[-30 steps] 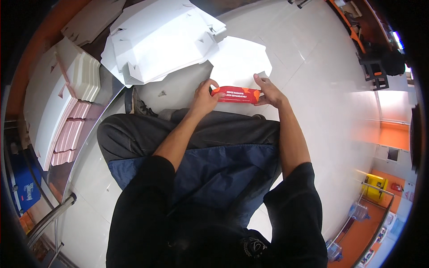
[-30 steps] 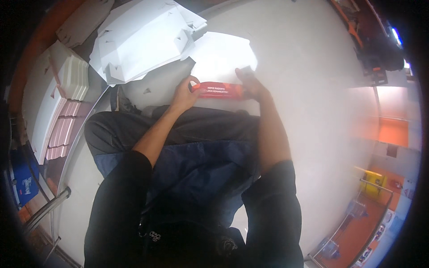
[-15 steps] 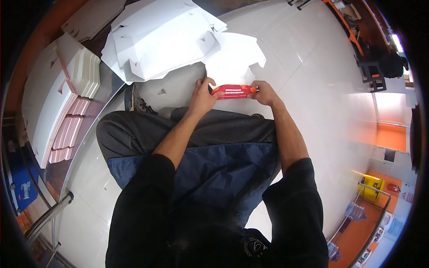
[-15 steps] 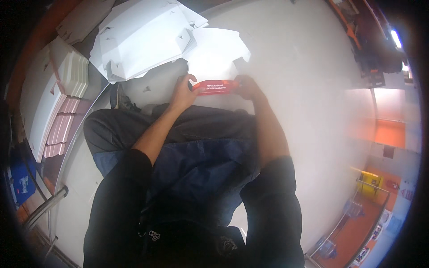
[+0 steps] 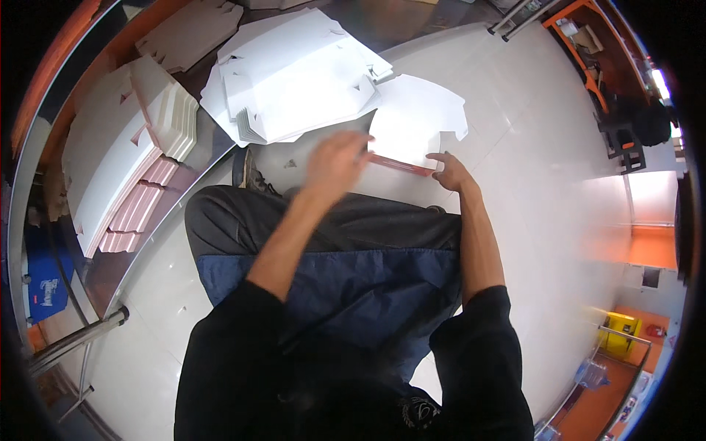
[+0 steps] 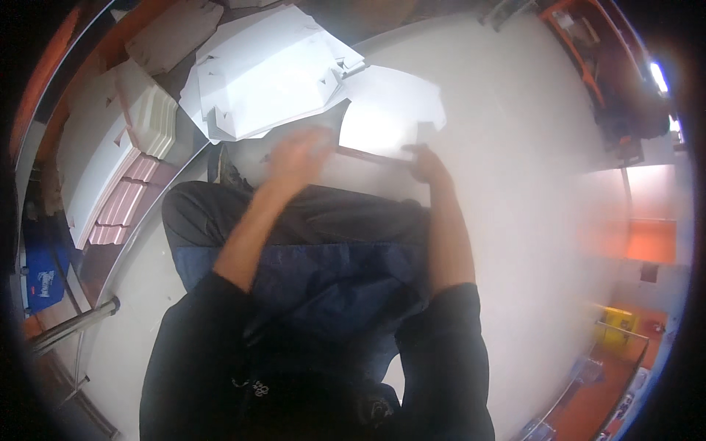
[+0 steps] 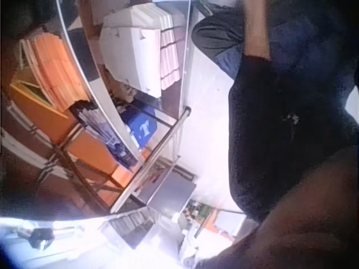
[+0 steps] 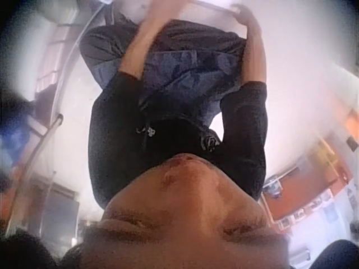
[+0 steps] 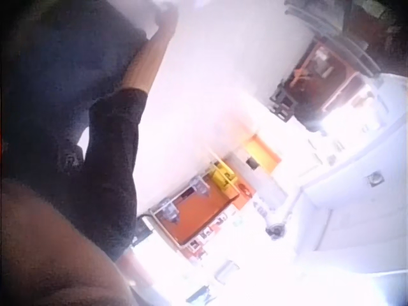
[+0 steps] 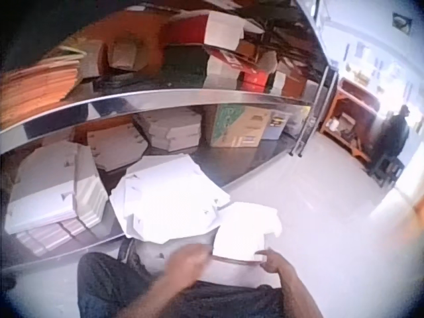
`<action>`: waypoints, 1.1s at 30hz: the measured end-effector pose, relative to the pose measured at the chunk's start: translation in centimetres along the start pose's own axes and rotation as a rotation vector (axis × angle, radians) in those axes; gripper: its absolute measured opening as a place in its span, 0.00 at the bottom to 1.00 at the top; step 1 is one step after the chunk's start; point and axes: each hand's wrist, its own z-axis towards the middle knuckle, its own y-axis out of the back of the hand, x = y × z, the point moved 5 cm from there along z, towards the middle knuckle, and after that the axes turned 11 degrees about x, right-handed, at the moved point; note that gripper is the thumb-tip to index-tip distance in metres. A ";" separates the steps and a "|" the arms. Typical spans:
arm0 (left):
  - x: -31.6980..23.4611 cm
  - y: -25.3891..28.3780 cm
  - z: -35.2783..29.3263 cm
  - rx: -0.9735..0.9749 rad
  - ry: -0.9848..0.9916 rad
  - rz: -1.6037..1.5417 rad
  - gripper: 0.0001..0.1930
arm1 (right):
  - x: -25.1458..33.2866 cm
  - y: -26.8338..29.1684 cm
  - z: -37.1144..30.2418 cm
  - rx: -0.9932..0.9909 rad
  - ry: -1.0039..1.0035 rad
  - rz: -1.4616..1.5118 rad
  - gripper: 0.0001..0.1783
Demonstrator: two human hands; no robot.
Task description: The person assembles flat white cardboard boxes by folding along pre-scored lines and tucking flaps to form rectangular containers. They repeatedly pick up flat sheets, fold them into shape, and place the finished boxes into a growing stack on the floor.
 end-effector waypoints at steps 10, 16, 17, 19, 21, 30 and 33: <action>7.2 11.0 2.6 0.505 0.336 0.503 0.23 | 3.6 4.1 -2.4 -0.275 0.039 0.312 0.27; 6.6 11.1 2.4 0.379 0.216 0.593 0.16 | 4.1 4.8 -2.8 -0.369 0.049 0.395 0.25; 6.6 11.2 2.5 0.296 0.231 0.583 0.15 | 3.7 4.8 -2.8 -0.383 0.043 0.412 0.25; 6.7 12.0 2.7 0.170 0.257 0.540 0.13 | 3.6 4.7 -2.6 -0.348 0.029 0.437 0.25; 6.6 13.0 2.7 0.084 0.276 0.474 0.11 | 4.0 4.7 -2.4 -0.321 0.024 0.449 0.25; 7.4 15.2 4.7 0.258 0.474 0.260 0.15 | 5.4 4.4 -2.4 -0.217 0.017 0.406 0.26; 8.7 15.3 4.9 0.341 0.566 0.131 0.17 | 5.6 4.2 -2.5 -0.255 0.032 0.379 0.26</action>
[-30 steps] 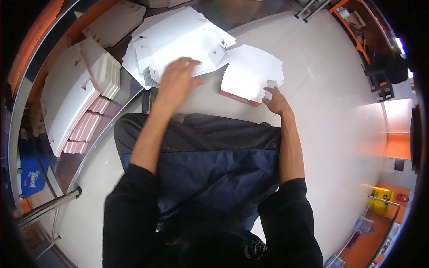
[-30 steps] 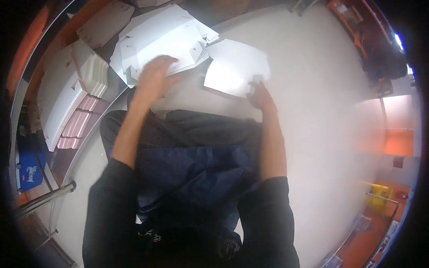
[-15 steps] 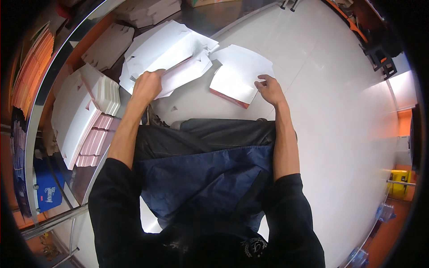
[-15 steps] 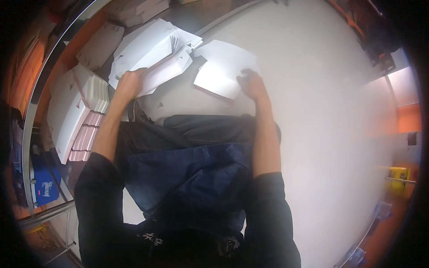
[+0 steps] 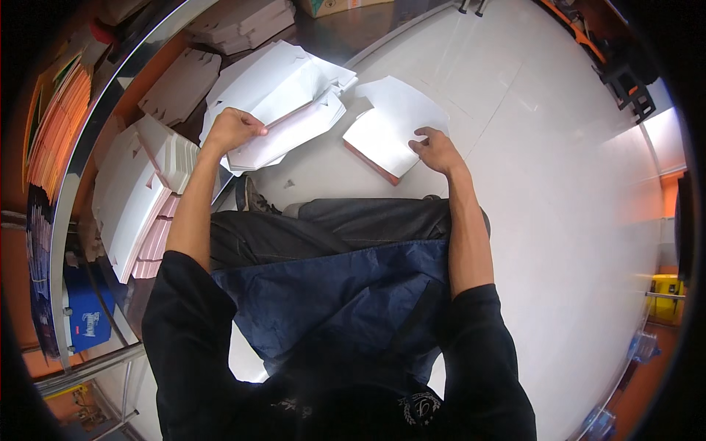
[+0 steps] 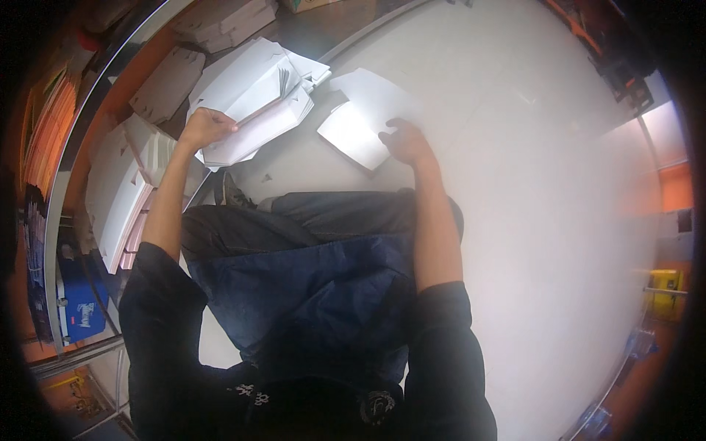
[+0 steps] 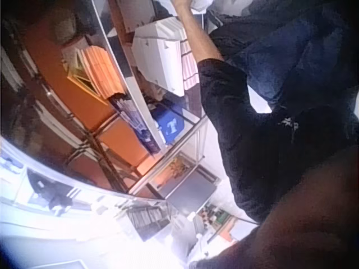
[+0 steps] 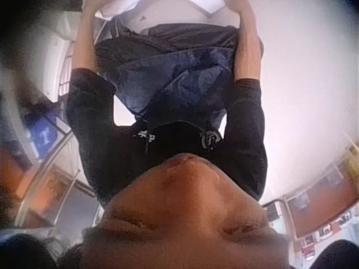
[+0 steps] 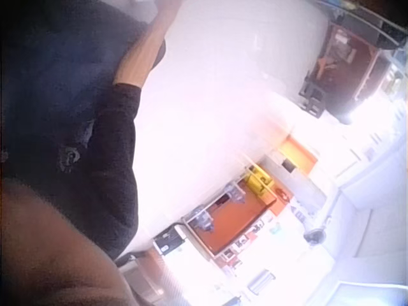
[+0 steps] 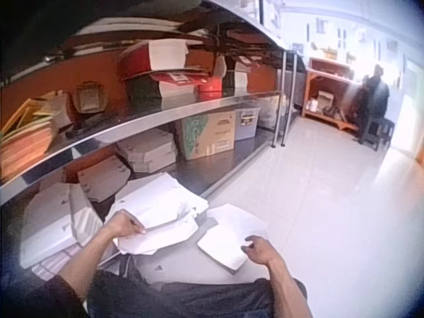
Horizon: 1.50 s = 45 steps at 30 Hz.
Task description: The person assembles flat white cardboard boxes by folding along pre-scored lines and tucking flaps to form rectangular containers. They repeatedly pick up flat sheets, fold them into shape, and place the finished boxes into a growing stack on the floor.
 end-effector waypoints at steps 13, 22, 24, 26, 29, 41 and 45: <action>-1.3 -2.1 -1.6 0.109 -0.234 0.314 0.21 | -0.4 5.2 -1.2 -0.405 -0.005 0.553 0.18; -0.4 -2.2 -1.5 0.200 -0.263 0.277 0.19 | 0.3 5.5 -2.0 -0.460 -0.016 0.743 0.18; 0.3 -2.1 -1.3 0.208 -0.276 0.265 0.18 | 0.6 5.4 -1.9 -0.451 -0.016 0.742 0.18; -0.3 -2.1 -1.6 0.130 -0.335 0.305 0.15 | 0.5 5.4 -1.8 -0.448 -0.013 0.724 0.18; -1.4 -1.8 -2.3 0.003 -0.298 0.378 0.14 | 0.4 5.4 -1.9 -0.452 -0.004 0.690 0.18; -1.0 0.6 -2.0 -0.211 -0.183 0.171 0.10 | 0.4 5.4 -1.5 -0.464 0.003 0.602 0.17; -1.6 0.7 -1.6 -0.188 -0.088 0.100 0.10 | 0.8 5.5 -1.8 -0.442 -0.017 0.616 0.17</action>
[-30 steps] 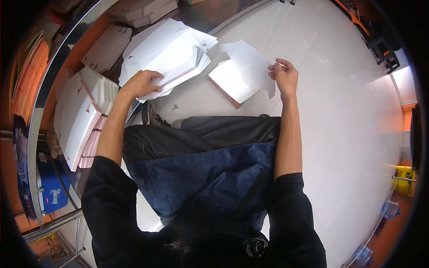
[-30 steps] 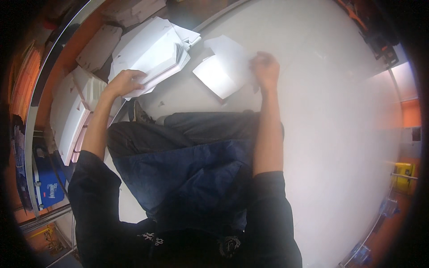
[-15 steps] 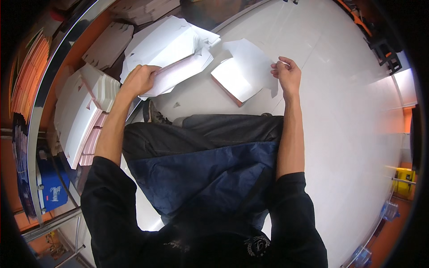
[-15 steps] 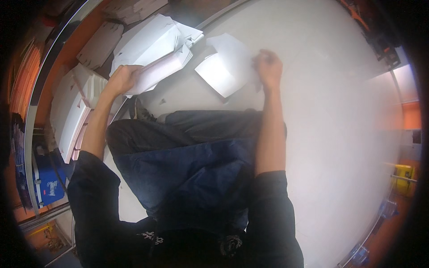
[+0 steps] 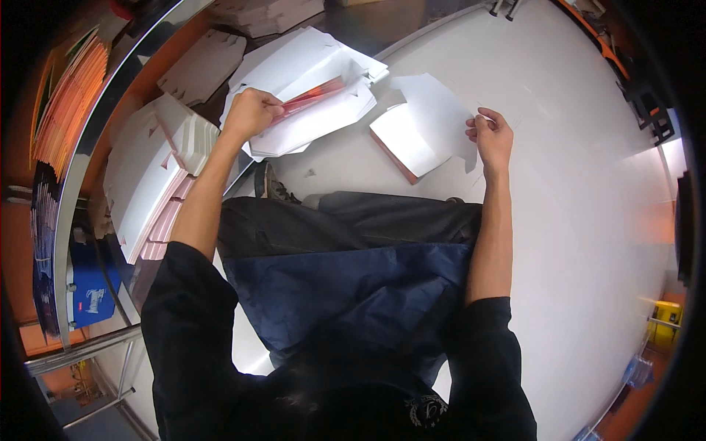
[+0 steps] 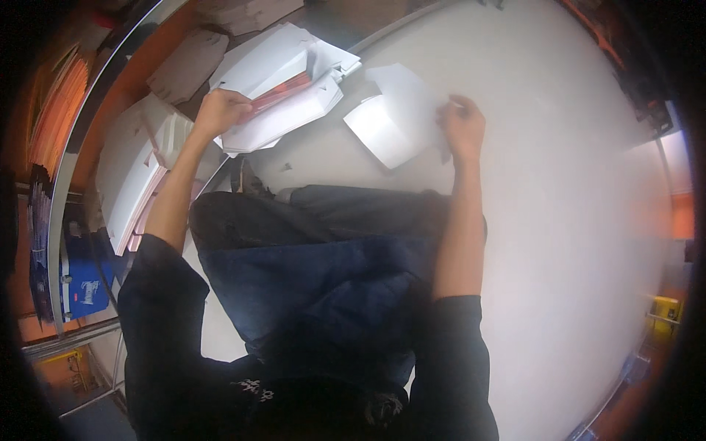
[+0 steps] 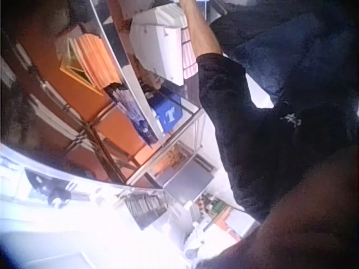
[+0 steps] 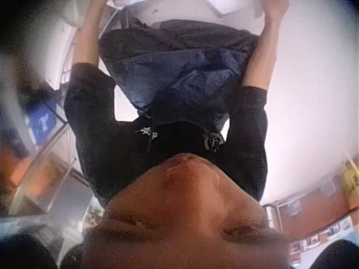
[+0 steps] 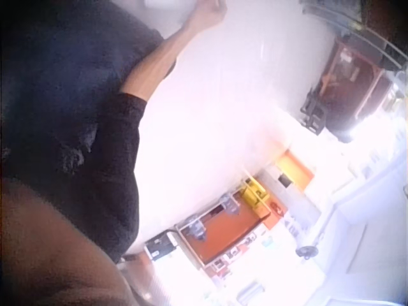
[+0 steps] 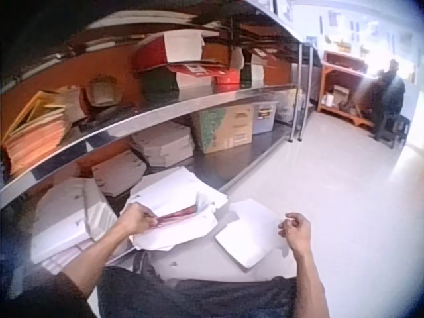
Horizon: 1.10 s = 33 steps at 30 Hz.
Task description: The person assembles flat white cardboard boxes by folding along pre-scored lines and tucking flaps to form rectangular containers. They repeatedly pick up flat sheets, fold them into shape, and place the finished boxes into a growing stack on the floor.
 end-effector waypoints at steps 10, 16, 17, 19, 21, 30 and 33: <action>3.3 -0.8 1.8 0.221 0.028 -0.352 0.10 | 0.5 -1.2 -0.2 0.042 0.065 -0.141 0.15; 4.5 -1.3 1.4 0.249 0.055 -0.415 0.11 | 4.0 -11.0 -4.0 0.322 0.595 -0.505 0.20; 4.5 -1.4 1.3 0.255 0.057 -0.406 0.11 | 5.5 -13.6 -5.0 0.366 0.731 -0.532 0.23; 4.3 -1.5 1.0 0.244 0.026 -0.373 0.11 | 8.1 -17.6 -6.1 0.473 0.643 -0.608 0.28; 3.1 -1.2 1.2 0.213 -0.011 -0.299 0.11 | 8.0 -20.1 -5.0 0.432 0.605 -0.728 0.31; 3.0 -1.6 -0.6 0.126 0.038 -0.181 0.11 | 4.0 -22.9 -5.8 0.315 0.763 -0.624 0.34; 2.7 -1.9 -0.7 0.139 0.089 -0.201 0.11 | 4.1 -22.9 -5.7 0.325 0.763 -0.606 0.34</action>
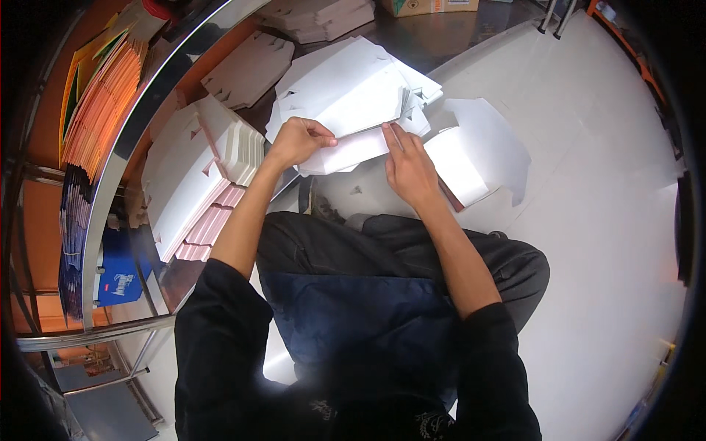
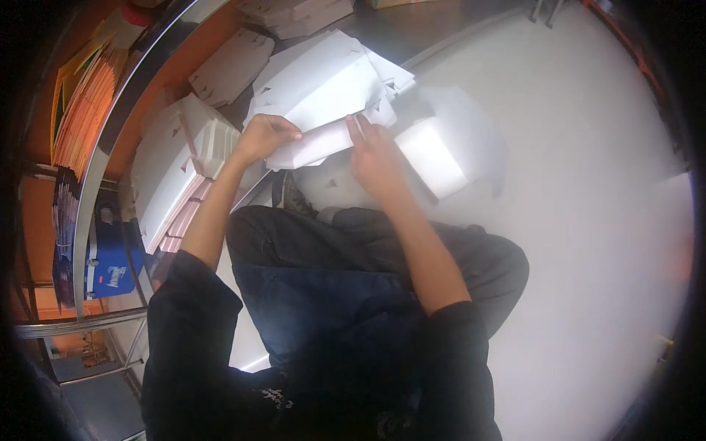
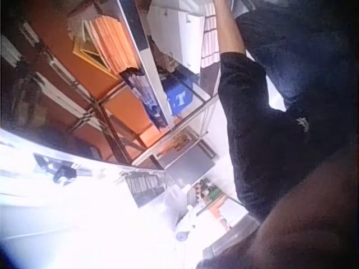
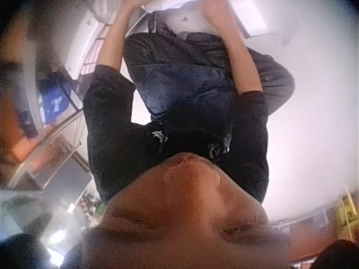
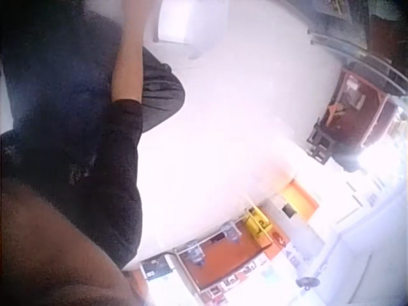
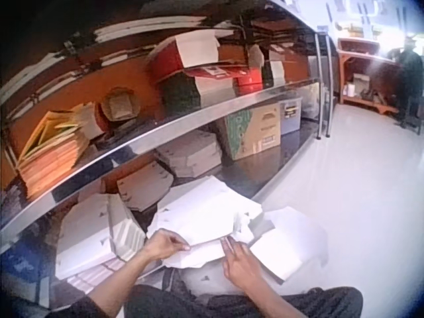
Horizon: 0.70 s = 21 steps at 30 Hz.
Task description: The person assembles flat white cardboard boxes by folding along pre-scored lines and tucking flaps to form rectangular containers. They repeatedly pick up flat sheets, fold them into shape, and place the finished boxes into a growing stack on the floor.
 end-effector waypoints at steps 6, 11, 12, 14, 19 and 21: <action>0.1 -0.6 0.4 0.033 -0.152 0.031 0.13 | 0.1 0.2 0.2 0.006 -0.025 0.039 0.34; -0.3 -0.9 0.6 0.052 -0.171 0.042 0.18 | 0.1 0.0 -0.1 -0.056 0.010 0.066 0.33; -0.5 -1.0 0.7 0.048 -0.172 0.060 0.19 | 0.0 0.0 -0.1 -0.063 0.014 0.070 0.33; -0.6 -1.5 0.9 0.080 -0.129 0.129 0.20 | -0.1 0.0 -0.2 -0.074 0.023 0.081 0.33; -0.5 -1.8 1.3 0.130 -0.151 0.157 0.20 | -0.4 -0.2 -0.3 -0.086 0.043 0.092 0.33; 0.6 -1.5 1.7 0.137 -0.170 0.144 0.20 | -0.1 -0.3 -0.3 -0.081 0.051 0.101 0.33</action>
